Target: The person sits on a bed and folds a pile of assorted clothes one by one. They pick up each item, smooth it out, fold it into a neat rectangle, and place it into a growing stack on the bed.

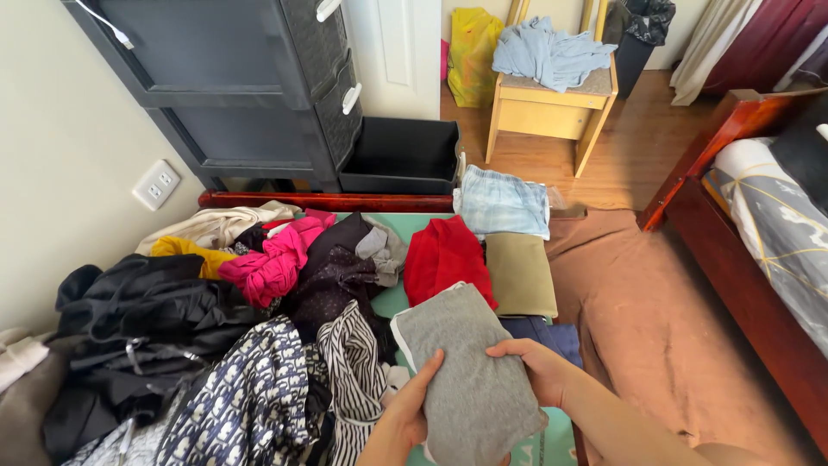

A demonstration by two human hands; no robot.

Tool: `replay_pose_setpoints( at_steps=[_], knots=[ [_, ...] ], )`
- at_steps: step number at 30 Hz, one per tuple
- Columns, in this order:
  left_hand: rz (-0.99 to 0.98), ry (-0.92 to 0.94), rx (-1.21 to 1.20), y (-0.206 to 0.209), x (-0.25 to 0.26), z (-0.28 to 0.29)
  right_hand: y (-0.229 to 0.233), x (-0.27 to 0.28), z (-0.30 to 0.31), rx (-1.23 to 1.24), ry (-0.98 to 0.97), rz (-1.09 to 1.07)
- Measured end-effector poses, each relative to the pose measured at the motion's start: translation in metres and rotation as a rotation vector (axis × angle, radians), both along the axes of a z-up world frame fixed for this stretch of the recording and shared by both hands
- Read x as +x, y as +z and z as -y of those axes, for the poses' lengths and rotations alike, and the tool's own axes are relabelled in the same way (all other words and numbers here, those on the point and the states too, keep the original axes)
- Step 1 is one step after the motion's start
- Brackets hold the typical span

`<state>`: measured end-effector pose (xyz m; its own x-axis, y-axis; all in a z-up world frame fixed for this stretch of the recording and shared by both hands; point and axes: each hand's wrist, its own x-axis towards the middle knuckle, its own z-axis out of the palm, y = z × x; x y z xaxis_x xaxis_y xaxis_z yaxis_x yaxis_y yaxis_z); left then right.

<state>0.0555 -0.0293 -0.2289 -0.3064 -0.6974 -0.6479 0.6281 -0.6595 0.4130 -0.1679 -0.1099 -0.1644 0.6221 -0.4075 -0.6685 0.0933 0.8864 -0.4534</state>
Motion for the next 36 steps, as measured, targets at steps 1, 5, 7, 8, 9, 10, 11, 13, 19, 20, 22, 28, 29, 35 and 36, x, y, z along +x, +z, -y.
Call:
replay_pose_setpoints(
  at_steps=[1,5,7,8,9,10,11,13,19,20,22,28,29,35,36],
  knots=[
    [0.021,-0.005,-0.002,0.000,0.001,0.005,-0.002,0.000,0.003,0.011,-0.021,-0.024],
    [0.214,0.048,-0.086,0.002,0.008,0.039,-0.009,0.006,0.031,0.034,-0.053,-0.101],
    [0.240,0.070,-0.111,0.005,0.015,0.062,-0.014,0.009,0.048,-0.105,-0.053,-0.105],
    [0.254,0.081,-0.126,0.007,0.019,0.074,-0.016,0.011,0.058,-0.176,-0.053,-0.106],
    [0.277,0.074,-0.155,0.009,0.023,0.087,-0.017,0.013,0.069,-0.222,-0.057,-0.112],
    [0.300,0.066,-0.183,0.011,0.026,0.099,-0.019,0.014,0.079,-0.268,-0.061,-0.118],
    [0.324,0.060,-0.213,0.012,0.028,0.113,-0.020,0.016,0.090,-0.316,-0.065,-0.124],
    [0.342,0.046,-0.267,0.014,0.030,0.144,-0.021,0.020,0.113,-0.357,-0.108,-0.113],
    [0.488,-0.019,-0.250,0.005,0.046,0.228,-0.039,0.036,0.170,-0.393,-0.229,-0.081],
    [0.512,-0.035,-0.224,-0.002,0.049,0.239,-0.046,0.040,0.177,-0.385,-0.241,-0.081],
    [0.523,-0.024,-0.177,-0.023,0.052,0.249,-0.062,0.046,0.185,-0.364,-0.241,-0.158],
    [0.544,0.114,-0.171,-0.088,0.054,0.256,-0.114,0.058,0.187,-0.340,-0.302,-0.249],
    [0.544,0.102,-0.165,-0.095,0.057,0.255,-0.121,0.059,0.186,-0.348,-0.315,-0.236],
    [0.741,0.197,-0.226,-0.098,0.057,0.250,-0.134,0.064,0.185,-0.432,-0.301,-0.405],
    [0.817,0.262,-0.316,-0.093,0.052,0.249,-0.131,0.063,0.185,-0.519,-0.328,-0.428]
  ],
)
